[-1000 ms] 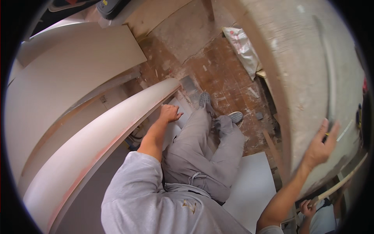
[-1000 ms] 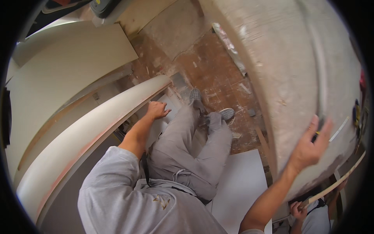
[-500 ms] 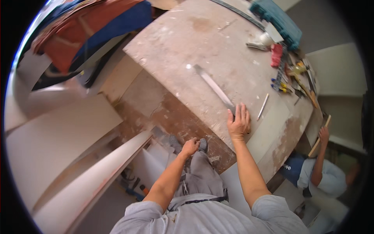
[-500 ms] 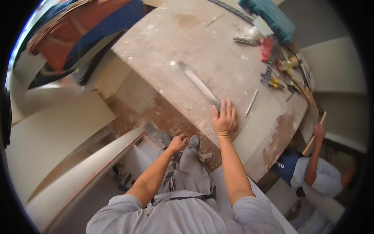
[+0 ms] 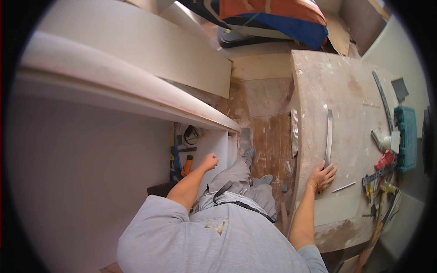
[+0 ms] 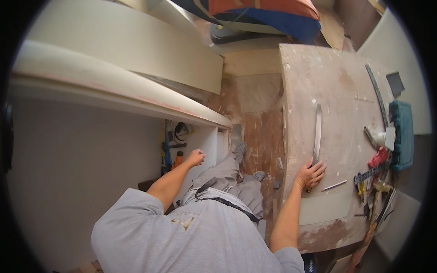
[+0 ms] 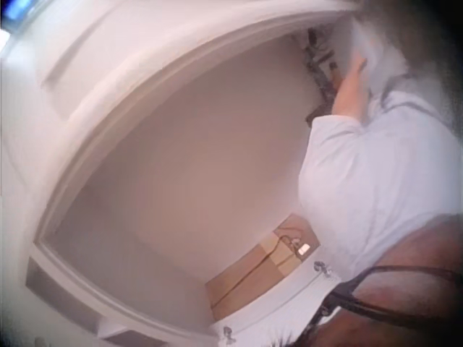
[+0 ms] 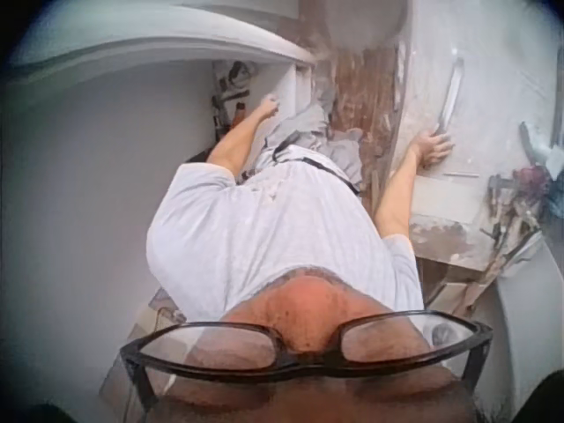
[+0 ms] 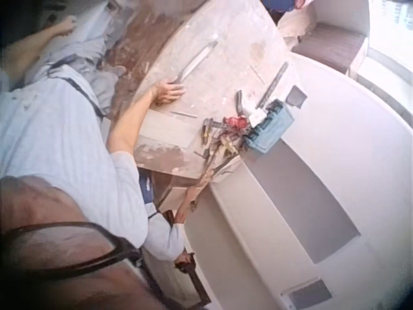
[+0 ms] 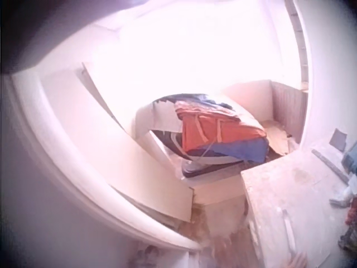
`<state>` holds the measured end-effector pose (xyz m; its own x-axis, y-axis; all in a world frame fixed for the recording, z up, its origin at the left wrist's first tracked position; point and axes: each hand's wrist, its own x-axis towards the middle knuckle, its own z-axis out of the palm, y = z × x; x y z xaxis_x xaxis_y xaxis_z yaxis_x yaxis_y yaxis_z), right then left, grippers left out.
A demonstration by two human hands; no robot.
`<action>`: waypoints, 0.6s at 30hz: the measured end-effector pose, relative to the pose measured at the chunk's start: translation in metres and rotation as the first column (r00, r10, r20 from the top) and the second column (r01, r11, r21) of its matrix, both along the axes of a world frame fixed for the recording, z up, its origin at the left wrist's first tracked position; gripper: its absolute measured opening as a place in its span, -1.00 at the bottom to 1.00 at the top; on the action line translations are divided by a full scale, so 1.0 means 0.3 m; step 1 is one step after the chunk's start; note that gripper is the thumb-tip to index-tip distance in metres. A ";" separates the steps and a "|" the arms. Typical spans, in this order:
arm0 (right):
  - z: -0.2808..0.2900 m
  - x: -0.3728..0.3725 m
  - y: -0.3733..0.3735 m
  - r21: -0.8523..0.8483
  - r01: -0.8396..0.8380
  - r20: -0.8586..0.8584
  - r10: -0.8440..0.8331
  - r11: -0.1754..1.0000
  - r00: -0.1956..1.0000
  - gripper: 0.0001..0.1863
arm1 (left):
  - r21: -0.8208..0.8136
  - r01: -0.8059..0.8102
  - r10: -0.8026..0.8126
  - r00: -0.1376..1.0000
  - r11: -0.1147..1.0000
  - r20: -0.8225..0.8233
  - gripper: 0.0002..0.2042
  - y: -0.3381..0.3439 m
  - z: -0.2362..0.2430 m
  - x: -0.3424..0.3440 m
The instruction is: The person uses a file to smooth the edge of a curved wooden board, then uses a hand plane on a smaller wooden piece, and marks a line with a pencil.
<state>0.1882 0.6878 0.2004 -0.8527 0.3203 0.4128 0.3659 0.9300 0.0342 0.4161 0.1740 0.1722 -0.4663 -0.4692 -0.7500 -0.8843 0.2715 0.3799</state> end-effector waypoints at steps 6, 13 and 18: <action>-0.046 0.011 0.025 0.024 0.022 0.001 -0.022 0.999 1.000 -0.42 | 0.082 -0.313 0.320 0.941 0.946 -0.105 -0.57 0.030 0.088 0.174; -0.065 0.004 0.040 -0.056 -0.031 0.142 0.039 0.998 0.989 -0.39 | -0.153 -0.429 0.315 0.823 0.890 -0.473 0.04 -0.073 0.320 -0.032; 0.080 -0.063 0.015 -0.188 -0.012 0.286 0.066 0.982 0.956 -0.43 | 0.020 -0.597 0.336 0.423 0.802 -0.841 0.07 -0.204 0.835 -0.185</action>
<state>0.1693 0.6924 0.2244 -0.9400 0.3307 0.0840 0.3286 0.9437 -0.0381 0.3607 0.1128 0.4228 -0.4287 -0.9032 -0.0227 -0.2775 0.1077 0.9547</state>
